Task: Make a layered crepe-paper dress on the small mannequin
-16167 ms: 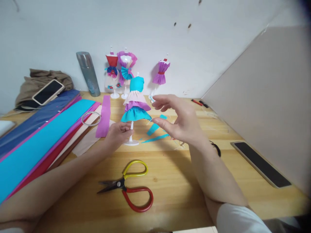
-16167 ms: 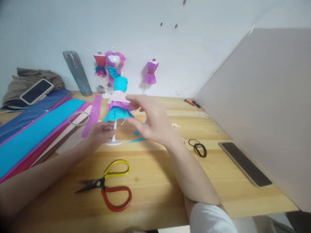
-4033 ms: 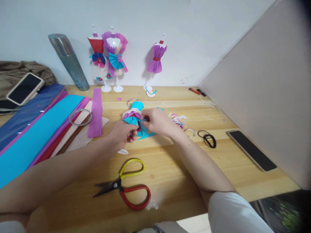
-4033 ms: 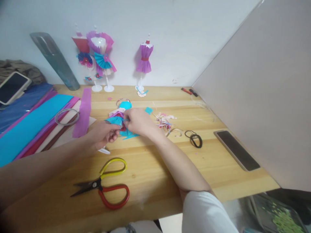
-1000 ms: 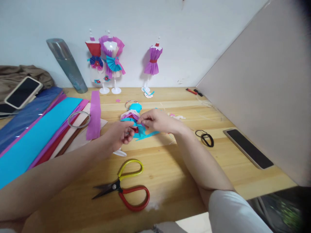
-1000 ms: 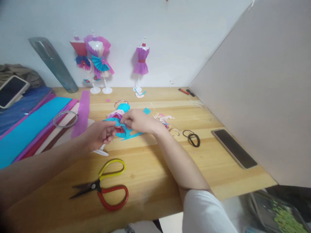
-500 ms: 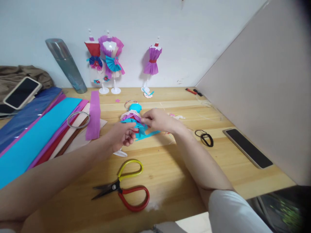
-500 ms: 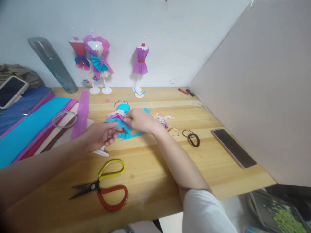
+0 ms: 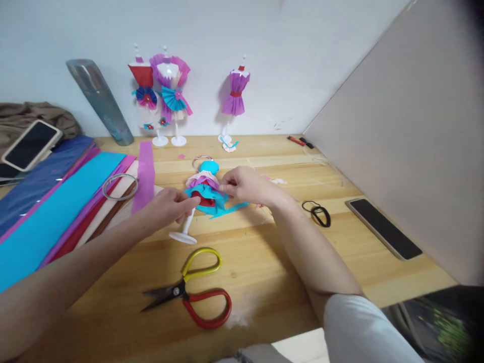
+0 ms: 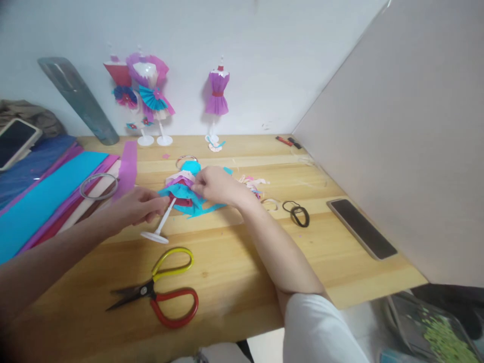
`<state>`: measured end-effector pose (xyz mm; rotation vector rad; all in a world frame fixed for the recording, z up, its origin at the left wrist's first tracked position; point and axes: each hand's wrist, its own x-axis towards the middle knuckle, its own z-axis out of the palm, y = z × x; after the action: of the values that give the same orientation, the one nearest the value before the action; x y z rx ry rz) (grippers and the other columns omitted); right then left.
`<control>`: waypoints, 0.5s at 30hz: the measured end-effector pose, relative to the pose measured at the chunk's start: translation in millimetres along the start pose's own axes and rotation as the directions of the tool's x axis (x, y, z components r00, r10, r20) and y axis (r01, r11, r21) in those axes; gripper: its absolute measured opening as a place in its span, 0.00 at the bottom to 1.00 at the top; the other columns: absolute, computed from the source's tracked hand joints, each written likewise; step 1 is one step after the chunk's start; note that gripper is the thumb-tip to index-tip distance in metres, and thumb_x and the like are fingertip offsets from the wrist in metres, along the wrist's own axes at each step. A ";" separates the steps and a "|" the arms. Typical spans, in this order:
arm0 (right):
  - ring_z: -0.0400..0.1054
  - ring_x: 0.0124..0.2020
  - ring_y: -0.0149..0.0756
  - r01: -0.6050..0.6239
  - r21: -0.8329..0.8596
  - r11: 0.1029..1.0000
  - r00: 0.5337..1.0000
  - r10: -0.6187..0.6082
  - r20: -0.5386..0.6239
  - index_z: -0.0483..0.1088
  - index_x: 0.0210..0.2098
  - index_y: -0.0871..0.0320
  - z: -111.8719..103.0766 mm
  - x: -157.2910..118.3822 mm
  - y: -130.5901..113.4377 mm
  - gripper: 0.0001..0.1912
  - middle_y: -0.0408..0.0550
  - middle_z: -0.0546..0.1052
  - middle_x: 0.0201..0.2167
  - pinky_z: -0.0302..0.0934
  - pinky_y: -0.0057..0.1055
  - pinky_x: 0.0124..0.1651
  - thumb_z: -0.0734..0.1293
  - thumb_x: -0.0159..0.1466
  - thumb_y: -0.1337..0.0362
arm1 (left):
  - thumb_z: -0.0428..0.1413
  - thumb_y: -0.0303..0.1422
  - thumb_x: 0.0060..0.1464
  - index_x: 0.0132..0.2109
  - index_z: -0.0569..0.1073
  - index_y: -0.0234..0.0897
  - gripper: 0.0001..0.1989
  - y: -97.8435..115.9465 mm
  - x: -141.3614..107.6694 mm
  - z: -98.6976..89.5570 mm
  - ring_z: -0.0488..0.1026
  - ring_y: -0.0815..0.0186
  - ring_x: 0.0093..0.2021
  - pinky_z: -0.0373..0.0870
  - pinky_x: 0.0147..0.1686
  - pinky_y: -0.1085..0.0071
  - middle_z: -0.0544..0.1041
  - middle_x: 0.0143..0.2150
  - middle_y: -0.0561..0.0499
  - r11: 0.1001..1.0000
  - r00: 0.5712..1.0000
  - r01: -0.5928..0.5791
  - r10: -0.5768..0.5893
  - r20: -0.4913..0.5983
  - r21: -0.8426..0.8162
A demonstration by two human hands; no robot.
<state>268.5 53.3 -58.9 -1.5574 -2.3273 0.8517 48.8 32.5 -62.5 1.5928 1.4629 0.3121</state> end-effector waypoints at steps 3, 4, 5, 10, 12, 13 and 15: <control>0.51 0.22 0.27 0.043 0.044 0.998 0.997 -0.046 0.064 0.60 0.19 0.57 2.7 0.8 0.4 0.15 0.37 0.59 0.18 0.44 0.31 0.30 0.63 0.62 0.68 | 0.62 0.32 0.52 0.13 0.60 0.36 0.25 -12.5 1.3 -3.8 0.52 0.73 0.19 0.39 0.21 0.70 0.55 0.14 0.56 0.973 0.991 -0.112 0.125 -0.053 0.202; 0.53 0.23 0.27 0.065 0.095 0.993 0.992 -0.074 0.102 0.60 0.20 0.57 3.6 0.8 0.0 0.15 0.38 0.60 0.18 0.45 0.30 0.30 0.62 0.62 0.68 | 0.62 0.31 0.51 0.13 0.60 0.36 0.25 -17.7 3.2 -3.0 0.51 0.73 0.19 0.38 0.22 0.69 0.54 0.14 0.56 0.967 0.988 -0.132 0.145 -0.045 0.218; 0.54 0.23 0.28 0.082 0.149 0.985 0.986 -0.102 0.130 0.60 0.20 0.57 4.1 0.7 -0.4 0.14 0.38 0.62 0.19 0.47 0.30 0.30 0.62 0.62 0.68 | 0.62 0.30 0.50 0.13 0.60 0.36 0.24 -22.9 5.7 -1.4 0.50 0.73 0.19 0.38 0.23 0.68 0.54 0.14 0.56 0.965 0.988 -0.144 0.151 -0.016 0.218; 0.53 0.23 0.27 0.066 0.086 0.994 0.996 -0.070 0.047 0.62 0.21 0.57 -1.8 -1.4 1.5 0.15 0.38 0.60 0.18 0.46 0.30 0.30 0.62 0.64 0.63 | 0.62 0.29 0.47 0.11 0.59 0.36 0.24 -38.5 19.2 10.1 0.49 0.73 0.18 0.38 0.22 0.69 0.52 0.12 0.57 0.987 0.991 -0.122 0.117 0.060 0.103; 0.54 0.24 0.28 0.019 -0.034 0.999 1.000 -0.018 0.010 0.63 0.21 0.58 -6.6 -2.5 4.7 0.14 0.38 0.61 0.18 0.46 0.31 0.30 0.63 0.64 0.64 | 0.61 0.30 0.48 0.11 0.63 0.36 0.23 -39.2 21.4 14.4 0.51 0.73 0.17 0.41 0.22 0.70 0.56 0.12 0.56 0.996 0.991 -0.074 0.069 0.116 0.044; 0.55 0.24 0.28 0.014 -0.074 0.997 1.000 -0.013 0.020 0.64 0.22 0.58 -9.1 -3.4 6.3 0.13 0.39 0.63 0.19 0.46 0.31 0.30 0.63 0.63 0.65 | 0.61 0.30 0.49 0.12 0.64 0.36 0.22 -39.1 21.8 16.6 0.53 0.73 0.16 0.43 0.21 0.71 0.58 0.12 0.55 0.999 0.986 -0.043 0.043 0.161 -0.004; 0.59 0.25 0.29 0.052 -0.106 0.993 0.994 -0.041 0.103 0.68 0.24 0.58 -14.3 -6.2 8.5 0.08 0.40 0.68 0.22 0.48 0.30 0.31 0.65 0.60 0.67 | 0.60 0.32 0.50 0.13 0.66 0.37 0.20 -39.0 21.6 21.0 0.54 0.72 0.15 0.46 0.21 0.72 0.60 0.12 0.55 0.990 0.971 0.016 0.019 0.238 -0.143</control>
<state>284.5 55.0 -51.3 -1.5285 -2.5095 0.8233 44.0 37.3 -111.3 1.4608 1.2268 0.2125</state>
